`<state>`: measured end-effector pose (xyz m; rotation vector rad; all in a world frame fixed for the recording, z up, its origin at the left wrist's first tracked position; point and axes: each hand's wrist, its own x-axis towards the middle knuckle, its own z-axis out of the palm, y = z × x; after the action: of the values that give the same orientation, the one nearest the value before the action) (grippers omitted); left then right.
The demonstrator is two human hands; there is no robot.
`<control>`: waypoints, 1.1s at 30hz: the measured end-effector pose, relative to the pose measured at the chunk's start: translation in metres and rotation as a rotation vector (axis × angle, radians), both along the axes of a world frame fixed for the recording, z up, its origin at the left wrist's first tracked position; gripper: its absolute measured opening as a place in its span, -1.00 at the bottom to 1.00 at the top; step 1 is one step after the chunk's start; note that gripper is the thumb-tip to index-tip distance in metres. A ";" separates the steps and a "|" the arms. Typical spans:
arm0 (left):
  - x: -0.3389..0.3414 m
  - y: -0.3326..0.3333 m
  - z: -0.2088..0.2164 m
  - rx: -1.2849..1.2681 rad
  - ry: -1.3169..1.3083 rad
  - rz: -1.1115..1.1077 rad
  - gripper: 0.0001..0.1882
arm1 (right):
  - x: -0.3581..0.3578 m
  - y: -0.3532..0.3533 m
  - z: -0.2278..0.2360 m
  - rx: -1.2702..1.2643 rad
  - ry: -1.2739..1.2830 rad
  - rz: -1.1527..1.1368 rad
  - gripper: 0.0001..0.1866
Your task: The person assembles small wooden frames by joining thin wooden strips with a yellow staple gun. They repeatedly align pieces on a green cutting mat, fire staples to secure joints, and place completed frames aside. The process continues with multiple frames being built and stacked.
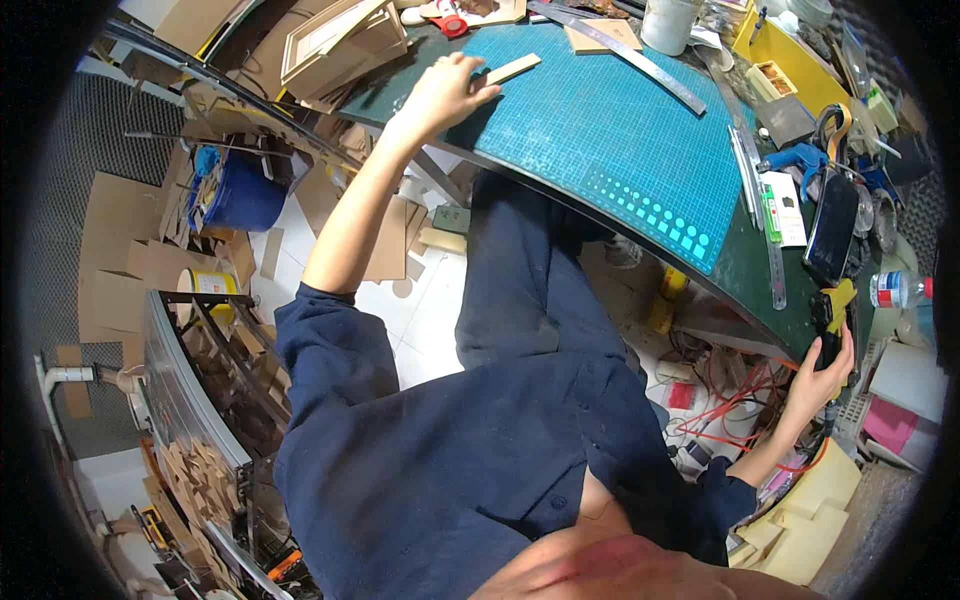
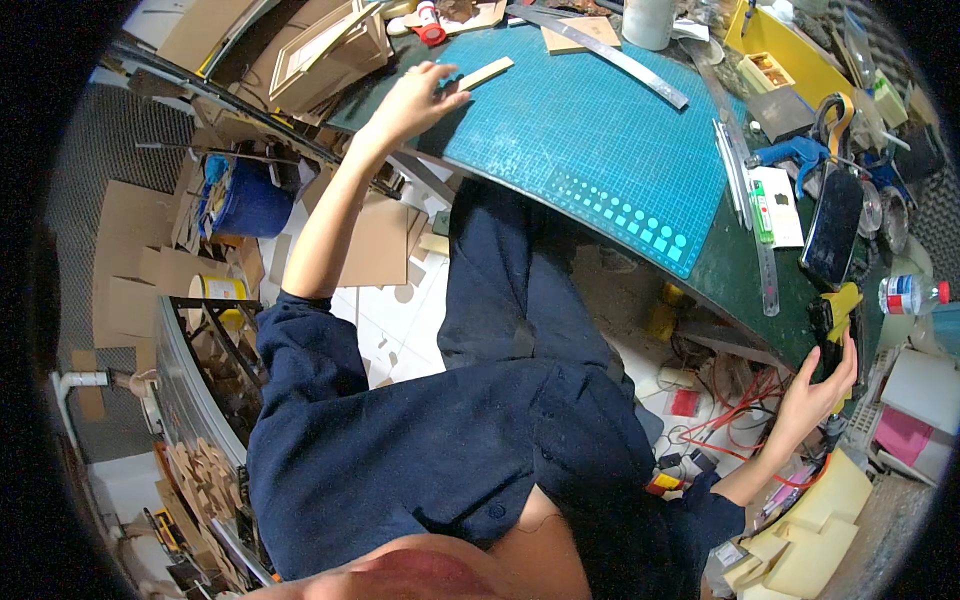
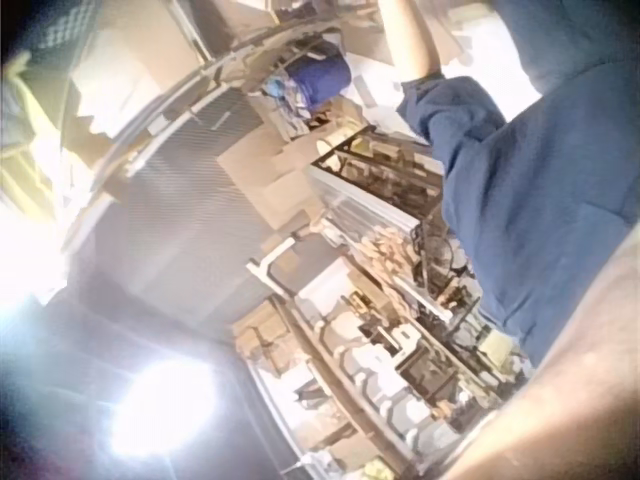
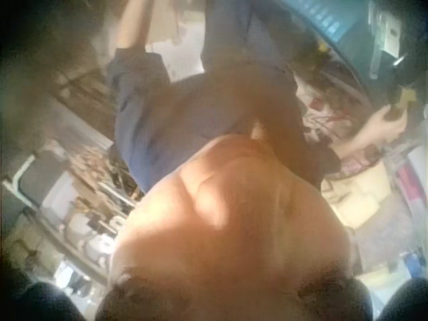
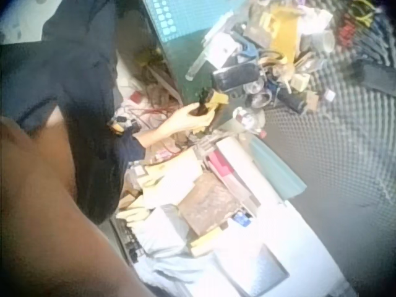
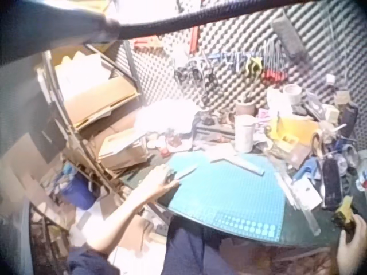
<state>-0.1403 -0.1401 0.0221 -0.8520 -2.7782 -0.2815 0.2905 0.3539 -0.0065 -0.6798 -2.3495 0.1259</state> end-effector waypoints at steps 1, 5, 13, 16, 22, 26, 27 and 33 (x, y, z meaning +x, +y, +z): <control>-0.004 0.006 0.000 -0.015 -0.030 -0.035 -0.51 | 0.000 -0.004 0.000 0.013 0.018 -0.016 -0.53; -0.007 0.017 0.000 0.033 -0.051 -0.168 -0.79 | -0.020 -0.037 0.013 -0.027 0.142 0.018 -0.62; -0.008 0.036 0.024 -0.109 -0.122 -0.168 -0.66 | -0.111 -0.123 0.037 -0.329 0.110 0.466 -0.62; -0.036 0.007 0.029 -0.079 0.086 -0.123 -0.59 | -0.133 -0.144 0.043 -0.355 0.095 0.602 -0.65; -0.110 -0.087 0.106 -0.180 0.315 0.413 -0.42 | -0.181 -0.173 0.065 -0.446 -0.047 0.905 -0.67; -0.131 -0.115 0.113 -0.121 0.025 0.396 -0.48 | -0.267 -0.194 0.060 -0.191 -0.025 1.118 -0.59; -0.130 -0.120 0.108 -0.087 0.030 0.366 -0.50 | -0.299 -0.199 0.051 -0.131 -0.035 1.150 -0.58; -0.150 -0.128 0.100 0.001 0.109 0.343 -0.53 | -0.414 -0.248 0.003 0.146 -0.041 1.025 -0.63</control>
<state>-0.2905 -0.2682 0.1217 -0.3651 -2.7574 -0.1700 -0.1235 0.1064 -0.0033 0.6403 -2.4821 0.3779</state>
